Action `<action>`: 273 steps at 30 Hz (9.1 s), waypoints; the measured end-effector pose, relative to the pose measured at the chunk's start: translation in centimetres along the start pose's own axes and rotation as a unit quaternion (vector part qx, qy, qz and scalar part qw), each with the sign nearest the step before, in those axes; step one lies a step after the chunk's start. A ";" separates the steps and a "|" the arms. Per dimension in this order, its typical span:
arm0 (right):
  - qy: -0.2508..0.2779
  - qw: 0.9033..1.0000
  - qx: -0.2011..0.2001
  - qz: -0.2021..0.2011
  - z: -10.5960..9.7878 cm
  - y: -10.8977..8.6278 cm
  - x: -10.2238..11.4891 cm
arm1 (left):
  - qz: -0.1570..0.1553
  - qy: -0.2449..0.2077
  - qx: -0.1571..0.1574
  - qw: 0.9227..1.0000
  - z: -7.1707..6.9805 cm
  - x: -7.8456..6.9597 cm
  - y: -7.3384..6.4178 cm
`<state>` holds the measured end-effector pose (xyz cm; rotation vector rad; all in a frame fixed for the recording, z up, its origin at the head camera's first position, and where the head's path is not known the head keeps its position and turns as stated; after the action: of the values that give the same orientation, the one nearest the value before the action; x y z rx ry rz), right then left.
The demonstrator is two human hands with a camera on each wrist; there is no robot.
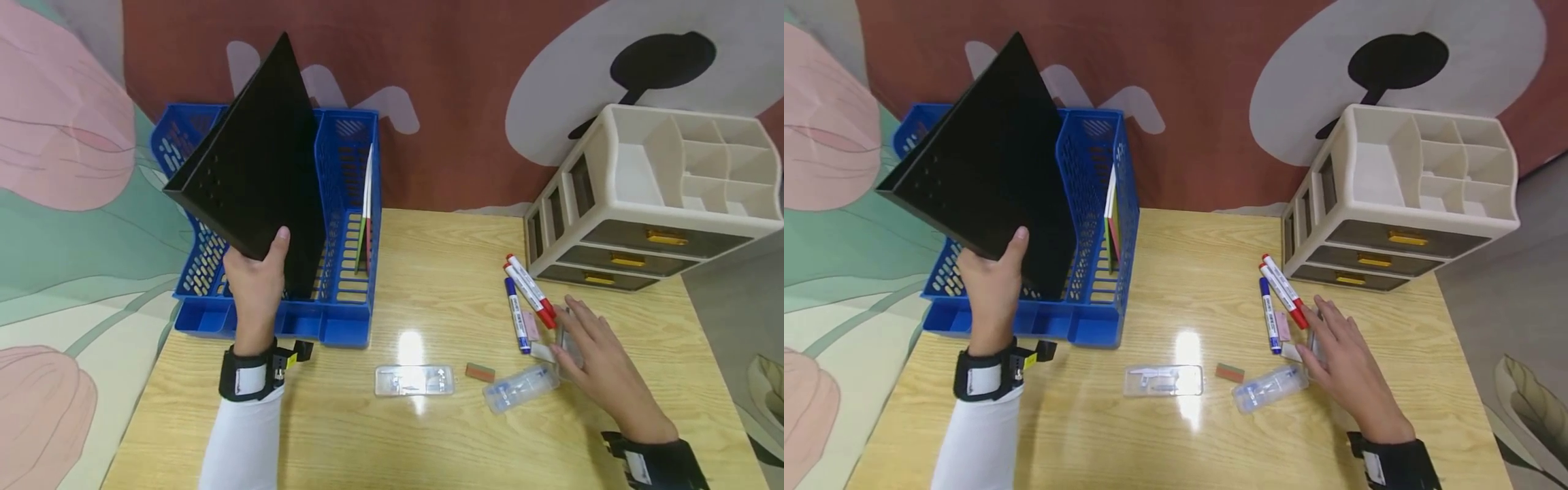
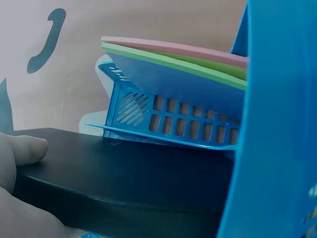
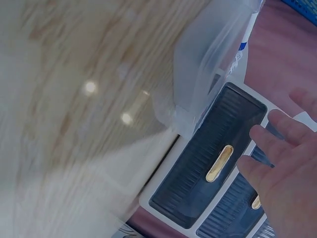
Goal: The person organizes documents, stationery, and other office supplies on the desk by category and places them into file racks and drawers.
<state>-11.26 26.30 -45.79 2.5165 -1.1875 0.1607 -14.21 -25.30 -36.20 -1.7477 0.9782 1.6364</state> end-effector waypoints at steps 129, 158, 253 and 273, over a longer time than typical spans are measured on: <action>0.091 0.985 0.131 0.060 3.7 -2.1 -0.5 | 0.244 0.365 0.526 0.728 10.9 9.8 -21.0; 0.120 0.981 0.148 0.025 5.5 1.3 0.3 | 0.317 0.407 0.468 0.717 12.5 9.4 -20.0; 0.672 0.619 -0.396 0.092 -8.8 2.0 -5.8 | 0.356 0.408 0.350 0.764 14.9 6.8 -15.7; 0.847 0.290 -0.384 0.225 -8.7 3.6 -8.3 | 0.407 0.438 0.372 0.710 11.4 7.4 -16.5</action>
<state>-18.93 33.38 -38.84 0.1041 -0.4262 1.4235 -7.69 -7.61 -46.19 -1.4730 2.6812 0.3813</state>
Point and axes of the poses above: each hand's wrist, its own y-axis towards the middle knuckle, its own z-axis out of the palm, x = y × z, the point moved 6 cm from there along y, towards the middle knuckle, and after that the axes turned 13 degrees about -z, right-handed, at the moved point
